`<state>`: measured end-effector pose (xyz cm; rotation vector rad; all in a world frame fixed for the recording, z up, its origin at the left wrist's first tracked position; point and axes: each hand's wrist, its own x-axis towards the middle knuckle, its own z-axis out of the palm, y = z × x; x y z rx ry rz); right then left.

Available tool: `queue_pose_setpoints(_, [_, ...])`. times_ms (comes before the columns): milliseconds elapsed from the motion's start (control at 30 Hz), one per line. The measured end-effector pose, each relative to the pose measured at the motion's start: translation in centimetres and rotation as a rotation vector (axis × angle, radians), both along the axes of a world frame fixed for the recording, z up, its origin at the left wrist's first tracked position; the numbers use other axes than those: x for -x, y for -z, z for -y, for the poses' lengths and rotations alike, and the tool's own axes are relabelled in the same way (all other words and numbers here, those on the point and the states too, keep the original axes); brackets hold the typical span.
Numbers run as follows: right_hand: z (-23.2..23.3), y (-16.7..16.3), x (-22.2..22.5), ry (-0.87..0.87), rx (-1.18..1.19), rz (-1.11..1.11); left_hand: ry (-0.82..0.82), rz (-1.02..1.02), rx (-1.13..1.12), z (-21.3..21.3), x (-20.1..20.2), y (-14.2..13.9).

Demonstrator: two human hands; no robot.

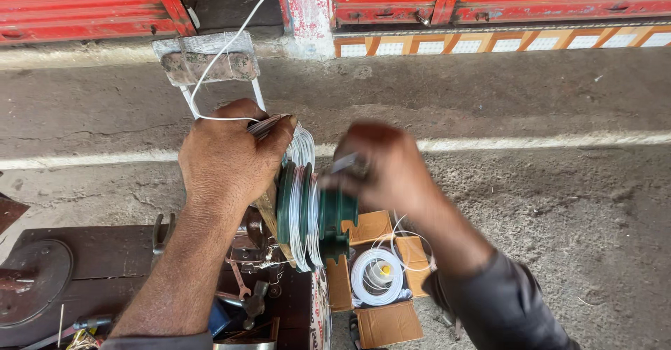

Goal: The person winds a white wire onto a green plastic spool mounted on a wooden frame. They hold the wire bundle with one hand and rotate the spool with the other, feeding the wire in neat layers.

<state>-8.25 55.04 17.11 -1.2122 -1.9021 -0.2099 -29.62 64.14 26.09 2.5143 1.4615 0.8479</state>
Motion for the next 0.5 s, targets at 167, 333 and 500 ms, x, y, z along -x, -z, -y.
queue_pose_setpoints(167, [-8.8,10.8,-3.2,0.057,0.751,-0.792,-0.029,-0.015,0.049,0.0,0.0,0.0])
queue_pose_setpoints(333, [-5.9,28.4,-0.1,0.213,1.080,-1.140,-0.032,-0.013,0.088,0.1,0.0,0.1])
queue_pose_setpoints(500, [2.4,34.0,5.7,0.332,1.285,-0.973,0.015,0.020,0.027,0.3,0.0,0.1])
